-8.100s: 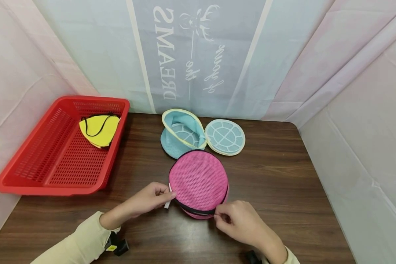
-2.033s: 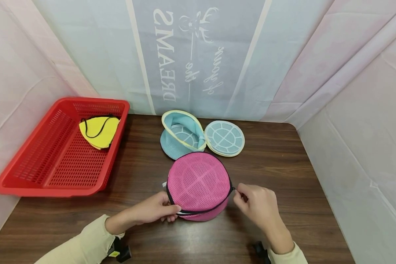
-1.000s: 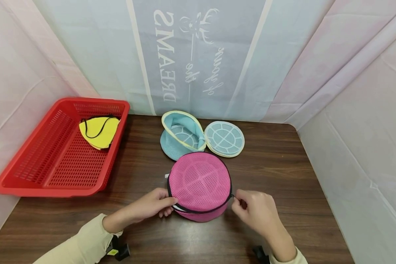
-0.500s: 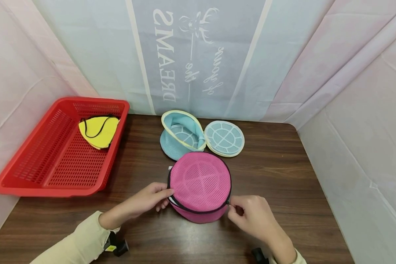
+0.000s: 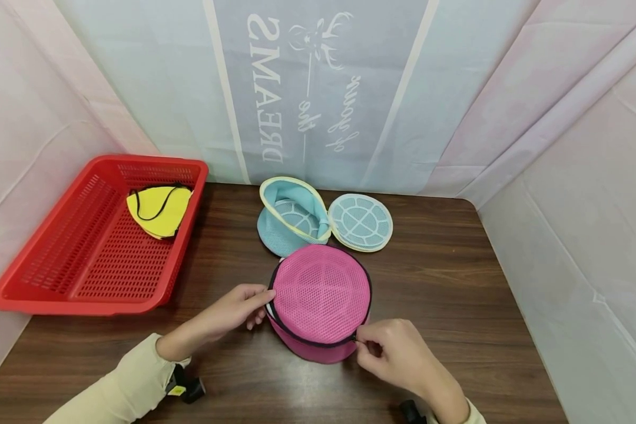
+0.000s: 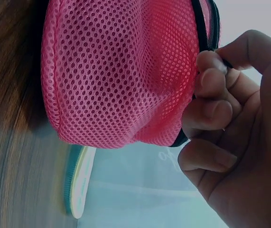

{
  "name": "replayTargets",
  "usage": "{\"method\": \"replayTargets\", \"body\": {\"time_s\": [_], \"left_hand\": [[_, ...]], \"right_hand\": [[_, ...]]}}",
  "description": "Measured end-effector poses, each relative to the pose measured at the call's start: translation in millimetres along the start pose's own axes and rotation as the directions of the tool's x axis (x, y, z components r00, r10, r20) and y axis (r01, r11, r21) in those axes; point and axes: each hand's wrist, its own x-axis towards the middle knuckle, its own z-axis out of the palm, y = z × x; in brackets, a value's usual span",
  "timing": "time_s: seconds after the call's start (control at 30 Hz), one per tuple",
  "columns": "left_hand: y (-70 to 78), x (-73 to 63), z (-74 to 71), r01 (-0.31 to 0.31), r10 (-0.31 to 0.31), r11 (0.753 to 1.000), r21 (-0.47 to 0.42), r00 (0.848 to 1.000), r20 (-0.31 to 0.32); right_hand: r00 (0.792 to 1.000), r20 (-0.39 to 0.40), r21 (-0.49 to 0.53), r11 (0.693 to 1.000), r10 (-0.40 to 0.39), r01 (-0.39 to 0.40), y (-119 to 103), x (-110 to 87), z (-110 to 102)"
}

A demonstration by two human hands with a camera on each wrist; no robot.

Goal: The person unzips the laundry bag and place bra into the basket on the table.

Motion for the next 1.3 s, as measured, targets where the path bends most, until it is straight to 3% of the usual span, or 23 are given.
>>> {"method": "replayTargets", "body": {"time_s": [0.47, 0.67, 0.97, 1.3], "left_hand": [[1.5, 2.8, -4.1, -0.049, 0.047, 0.998, -0.033, 0.998, -0.038], [4.0, 1.6, -4.8, -0.047, 0.045, 0.994, -0.102, 0.999, -0.023], [1.0, -3.2, -1.8, -0.017, 0.033, 0.989, -0.148, 0.994, 0.107], [0.6, -11.8, 12.8, 0.008, 0.03, 0.992, -0.123, 0.952, 0.304]], "right_hand": [[0.991, 0.065, 0.101, 0.988, -0.12, 0.113, -1.8, 2.8, 12.1], [0.988, 0.076, 0.13, 0.983, -0.137, 0.127, -5.2, 4.4, 15.7], [0.989, 0.082, 0.125, 0.986, -0.126, 0.115, -8.6, 4.9, 16.4], [0.982, 0.116, 0.176, 0.976, -0.147, 0.125, -13.3, 8.3, 18.3]]}}
